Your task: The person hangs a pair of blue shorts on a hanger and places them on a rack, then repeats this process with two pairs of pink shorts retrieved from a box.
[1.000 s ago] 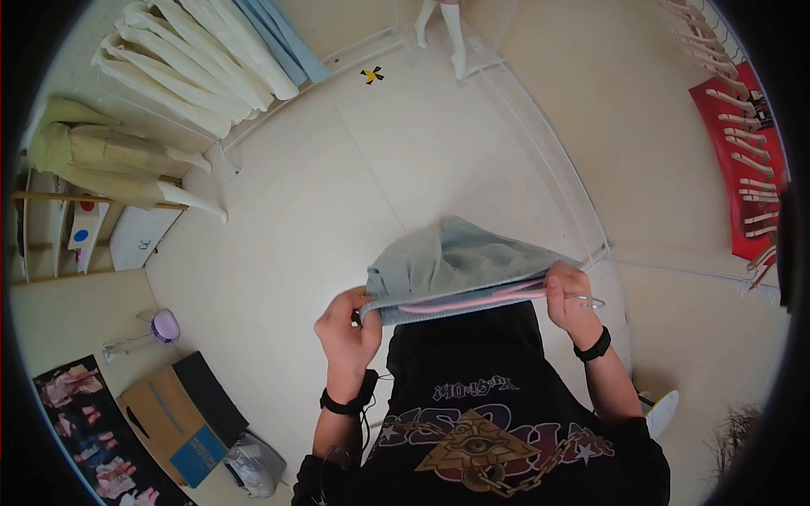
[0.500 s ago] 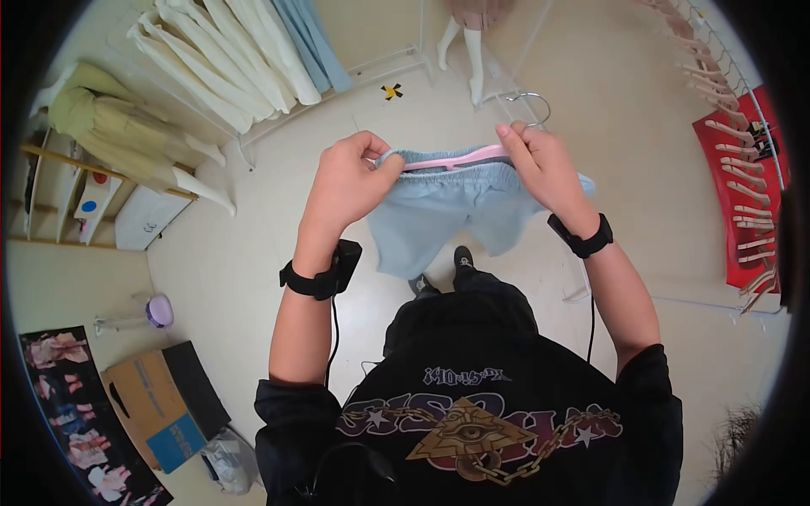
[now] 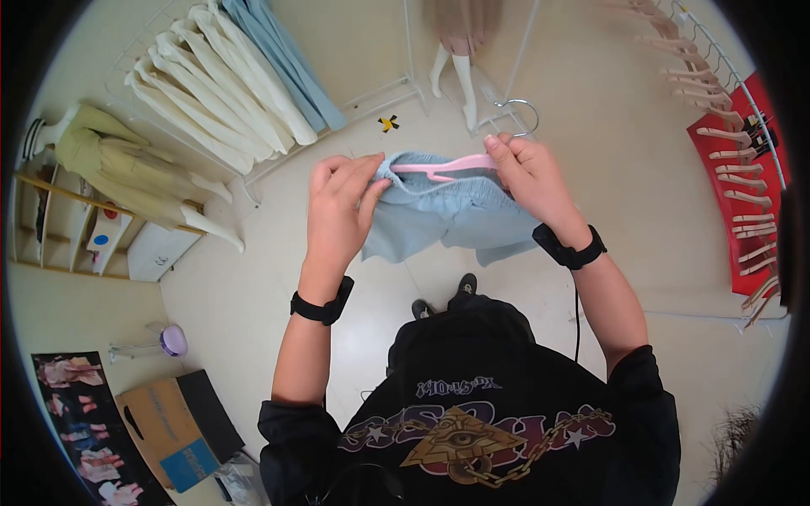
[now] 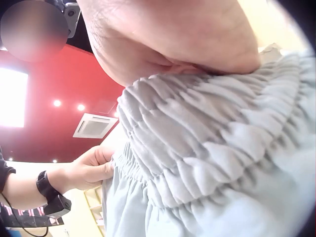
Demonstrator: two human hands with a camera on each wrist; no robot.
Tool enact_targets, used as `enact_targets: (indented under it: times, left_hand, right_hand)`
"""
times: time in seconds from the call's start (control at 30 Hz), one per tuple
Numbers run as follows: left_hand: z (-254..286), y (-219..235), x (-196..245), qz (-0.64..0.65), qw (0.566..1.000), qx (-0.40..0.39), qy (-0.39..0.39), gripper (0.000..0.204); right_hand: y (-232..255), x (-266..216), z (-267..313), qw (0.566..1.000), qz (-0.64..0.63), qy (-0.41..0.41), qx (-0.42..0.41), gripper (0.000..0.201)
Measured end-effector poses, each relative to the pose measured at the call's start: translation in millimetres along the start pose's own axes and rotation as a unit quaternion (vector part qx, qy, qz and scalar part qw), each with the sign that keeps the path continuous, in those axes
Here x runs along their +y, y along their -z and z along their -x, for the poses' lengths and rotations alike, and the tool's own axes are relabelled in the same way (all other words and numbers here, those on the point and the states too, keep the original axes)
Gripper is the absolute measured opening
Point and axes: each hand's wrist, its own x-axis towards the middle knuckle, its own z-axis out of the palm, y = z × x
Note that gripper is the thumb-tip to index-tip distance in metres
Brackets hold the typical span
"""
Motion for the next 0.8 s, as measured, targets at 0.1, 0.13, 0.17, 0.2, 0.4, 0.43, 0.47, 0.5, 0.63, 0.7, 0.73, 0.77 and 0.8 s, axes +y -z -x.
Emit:
enact_targets:
  times: [0.1, 0.13, 0.17, 0.2, 0.4, 0.43, 0.47, 0.5, 0.63, 0.7, 0.73, 0.77, 0.8]
  left_hand:
    - [-13.1, -11.9, -7.7, 0.002, 1.000, 0.006, -0.015, 0.013]
    - [-17.7, -15.1, -8.6, -0.003, 1.000, 0.005, -0.017, 0.013]
    - [-24.0, -18.0, -9.4, 0.026, 0.999, 0.020, 0.024, 0.010]
    - [-32.2, -19.6, -8.3, 0.054, 0.996, 0.037, 0.064, 0.007]
    - [-69.3, -4.5, -8.1, 0.000, 0.997, 0.007, 0.071, 0.007]
    - [-74.1, -4.9, -8.1, -0.002, 0.998, -0.012, 0.065, 0.007]
    - [-79.9, -7.3, -9.4, -0.007, 0.997, -0.014, 0.070, 0.007]
    - [-85.1, -10.4, -10.5, 0.016, 0.996, -0.034, 0.079, 0.010]
    - [-104.7, -33.5, -25.1, 0.088, 0.969, -0.159, 0.169, 0.019]
    - [-118.7, -39.1, -31.7, 0.086, 0.960, -0.186, 0.192, 0.024]
    - [-124.3, -41.6, -34.5, 0.065, 0.968, -0.181, 0.163, 0.024]
    - [-129.8, -45.0, -41.5, 0.045, 0.975, -0.175, 0.131, 0.024]
    - [-132.4, -48.9, -49.6, 0.048, 0.975, -0.175, 0.129, 0.024]
  right_hand:
    - [9.9, 1.3, -11.4, 0.999, 0.015, 0.043, -0.020, 0.047]
    - [12.3, 0.6, -13.6, 0.999, 0.010, 0.046, -0.020, 0.047]
    - [15.2, -2.1, -16.4, 0.996, 0.033, 0.075, -0.032, 0.045]
    - [19.2, -2.7, -20.6, 0.992, 0.056, 0.106, -0.044, 0.044]
    - [27.2, 48.8, -54.7, 0.982, 0.068, 0.165, -0.068, 0.039]
    - [25.0, 51.2, -61.5, 0.981, 0.063, 0.165, -0.075, 0.039]
    - [20.1, 50.9, -68.0, 0.980, 0.028, 0.176, -0.084, 0.040]
    - [15.2, 48.6, -72.5, 0.978, -0.007, 0.184, -0.094, 0.040]
    - [5.6, 44.7, -104.0, 0.982, -0.057, 0.149, -0.097, 0.041]
    - [1.8, 47.8, -125.3, 0.987, -0.078, 0.123, -0.062, 0.042]
    - [2.1, 50.6, -134.9, 0.988, -0.078, 0.120, -0.065, 0.042]
    - [3.3, 53.8, -146.5, 0.992, -0.085, 0.069, -0.063, 0.042]
    - [3.8, 56.5, -159.5, 0.994, -0.090, 0.019, -0.057, 0.042]
